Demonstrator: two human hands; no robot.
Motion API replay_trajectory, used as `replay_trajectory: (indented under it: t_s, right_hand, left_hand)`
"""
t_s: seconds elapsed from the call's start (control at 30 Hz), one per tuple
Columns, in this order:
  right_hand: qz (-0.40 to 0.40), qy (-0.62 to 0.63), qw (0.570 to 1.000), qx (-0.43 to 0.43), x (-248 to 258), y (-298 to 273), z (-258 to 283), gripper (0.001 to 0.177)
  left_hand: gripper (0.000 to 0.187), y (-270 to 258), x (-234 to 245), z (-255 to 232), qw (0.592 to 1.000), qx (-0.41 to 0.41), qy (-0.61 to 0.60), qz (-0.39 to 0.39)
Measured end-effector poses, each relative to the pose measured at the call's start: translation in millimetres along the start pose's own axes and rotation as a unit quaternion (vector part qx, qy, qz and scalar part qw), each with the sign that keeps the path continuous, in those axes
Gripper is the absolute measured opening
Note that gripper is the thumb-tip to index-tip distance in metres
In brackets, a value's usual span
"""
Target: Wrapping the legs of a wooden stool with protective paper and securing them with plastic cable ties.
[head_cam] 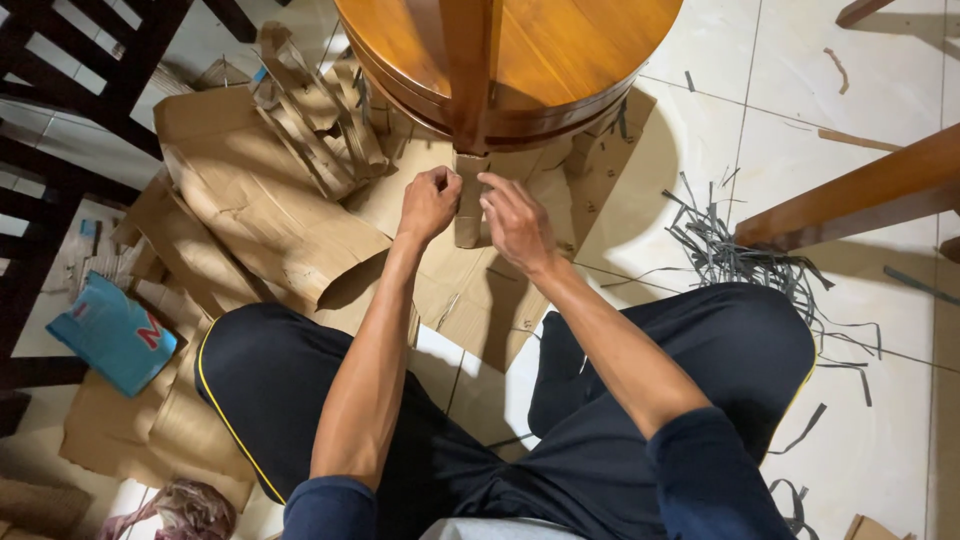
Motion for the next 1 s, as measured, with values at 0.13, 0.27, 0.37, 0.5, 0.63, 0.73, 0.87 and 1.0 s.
replay_trajectory:
  t_s: [0.13, 0.27, 0.37, 0.5, 0.63, 0.73, 0.87, 1.0]
  right_hand:
    - [0.001, 0.061, 0.996, -0.063, 6, 0, 1, 0.015]
    - [-0.014, 0.102, 0.991, -0.091, -10, -9, -12, 0.011]
    - [-0.028, 0.122, 0.987, -0.104, -11, -8, -11, 0.012]
    - [-0.054, 0.127, 0.983, -0.118, -7, -1, -6, 0.012]
    - [-0.073, 0.131, 0.978, -0.145, -16, -5, -16, 0.019]
    - [-0.103, 0.124, 0.961, -0.227, -11, 2, -16, 0.021]
    - [-0.108, 0.181, 0.937, -0.28, -13, 1, -24, 0.017]
    - [-0.094, 0.181, 0.936, -0.286, -2, 16, -14, 0.015]
  left_hand:
    - [0.033, -1, 0, 0, 1.0, -0.006, -0.004, 0.011]
    - [0.031, -9, 4, -10, 0.999, -0.029, 0.009, 0.042]
    - [0.031, -19, 7, -15, 0.998, -0.044, 0.025, 0.048]
    - [0.034, -29, 12, -25, 0.997, -0.055, 0.037, 0.045]
    - [0.035, -36, 8, -26, 0.998, -0.04, 0.034, 0.036]
    - [0.032, -38, -6, -20, 0.997, -0.067, 0.031, -0.002]
    - [0.031, -50, -11, -31, 0.996, -0.082, 0.033, -0.032]
    - [0.03, -61, 0, -47, 0.992, -0.102, 0.042, -0.055]
Point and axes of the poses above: each hand's wrist, its own y-axis towards the middle knuckle, its own x-axis out of the back of the hand, z = x × y, the point moved 6 cm from there along y, towards the middle knuckle, and after that the axes turned 11 degrees about -z, right-handed, at the moved point
